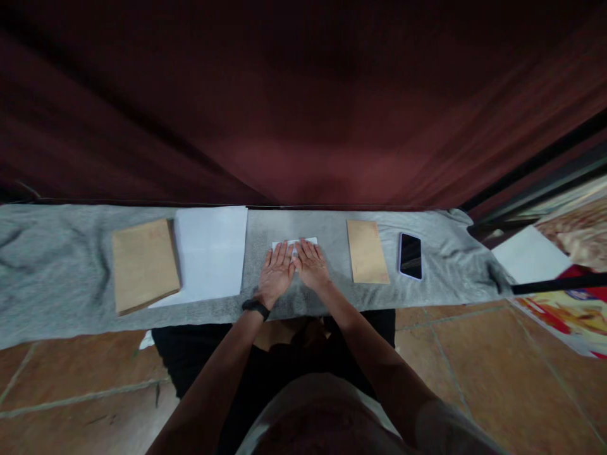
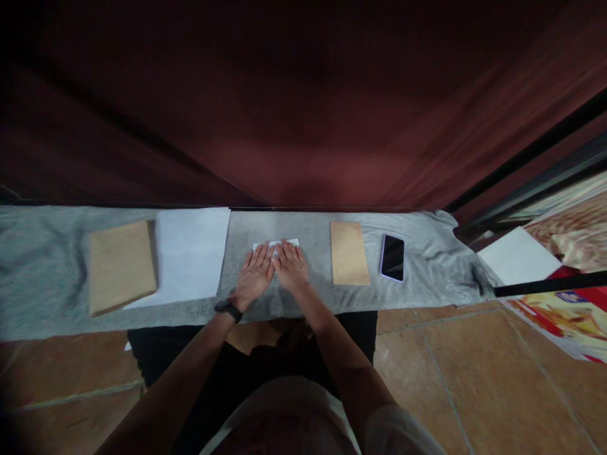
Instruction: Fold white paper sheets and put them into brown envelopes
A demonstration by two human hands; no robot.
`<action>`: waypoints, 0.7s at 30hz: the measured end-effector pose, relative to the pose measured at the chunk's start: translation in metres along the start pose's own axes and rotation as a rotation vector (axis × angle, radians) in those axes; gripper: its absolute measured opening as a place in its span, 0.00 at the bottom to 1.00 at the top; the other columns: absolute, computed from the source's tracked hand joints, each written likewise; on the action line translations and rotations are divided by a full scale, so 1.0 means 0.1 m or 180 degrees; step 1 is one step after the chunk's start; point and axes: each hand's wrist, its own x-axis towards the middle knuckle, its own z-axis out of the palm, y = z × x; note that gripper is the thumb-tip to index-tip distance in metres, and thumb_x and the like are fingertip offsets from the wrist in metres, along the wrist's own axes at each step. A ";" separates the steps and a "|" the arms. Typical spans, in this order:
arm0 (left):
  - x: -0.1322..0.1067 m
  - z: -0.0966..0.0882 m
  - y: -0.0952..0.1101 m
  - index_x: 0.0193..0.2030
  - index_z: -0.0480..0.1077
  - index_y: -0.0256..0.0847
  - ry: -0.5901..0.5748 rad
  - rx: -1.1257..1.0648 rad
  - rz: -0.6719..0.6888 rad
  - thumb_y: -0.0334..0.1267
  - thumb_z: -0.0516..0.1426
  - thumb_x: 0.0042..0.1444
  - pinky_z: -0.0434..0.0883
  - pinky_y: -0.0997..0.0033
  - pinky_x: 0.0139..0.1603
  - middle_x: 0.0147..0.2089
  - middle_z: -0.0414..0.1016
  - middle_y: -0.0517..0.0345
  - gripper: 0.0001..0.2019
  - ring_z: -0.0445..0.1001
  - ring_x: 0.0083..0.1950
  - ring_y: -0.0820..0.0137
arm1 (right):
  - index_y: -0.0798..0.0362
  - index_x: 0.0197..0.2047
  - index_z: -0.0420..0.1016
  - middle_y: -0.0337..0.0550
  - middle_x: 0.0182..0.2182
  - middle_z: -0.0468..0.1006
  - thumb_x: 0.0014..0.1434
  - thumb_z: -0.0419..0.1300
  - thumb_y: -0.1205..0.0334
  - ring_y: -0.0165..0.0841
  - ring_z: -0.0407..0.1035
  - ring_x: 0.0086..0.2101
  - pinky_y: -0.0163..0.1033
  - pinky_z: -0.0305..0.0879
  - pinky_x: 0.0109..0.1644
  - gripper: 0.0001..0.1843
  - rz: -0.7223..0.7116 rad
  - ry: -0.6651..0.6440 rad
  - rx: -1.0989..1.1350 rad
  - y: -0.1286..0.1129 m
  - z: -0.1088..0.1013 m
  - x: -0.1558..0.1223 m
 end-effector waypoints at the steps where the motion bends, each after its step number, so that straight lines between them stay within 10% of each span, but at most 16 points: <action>1: -0.01 0.00 0.00 0.78 0.51 0.33 0.0040 -0.0007 -0.0005 0.42 0.39 0.73 0.45 0.48 0.80 0.80 0.49 0.45 0.30 0.43 0.82 0.58 | 0.57 0.76 0.57 0.51 0.75 0.53 0.77 0.44 0.55 0.43 0.51 0.73 0.53 0.43 0.77 0.29 0.0028 0.0026 -0.0039 0.04 0.00 -0.02; 21: -0.30 -0.01 -0.02 0.77 0.52 0.30 0.0513 -0.0185 -0.0424 0.43 0.41 0.72 0.48 0.49 0.79 0.79 0.53 0.42 0.31 0.48 0.80 0.58 | 0.62 0.75 0.57 0.56 0.73 0.59 0.76 0.44 0.56 0.46 0.55 0.71 0.56 0.48 0.75 0.31 0.0156 0.0438 -0.0114 0.34 -0.01 -0.21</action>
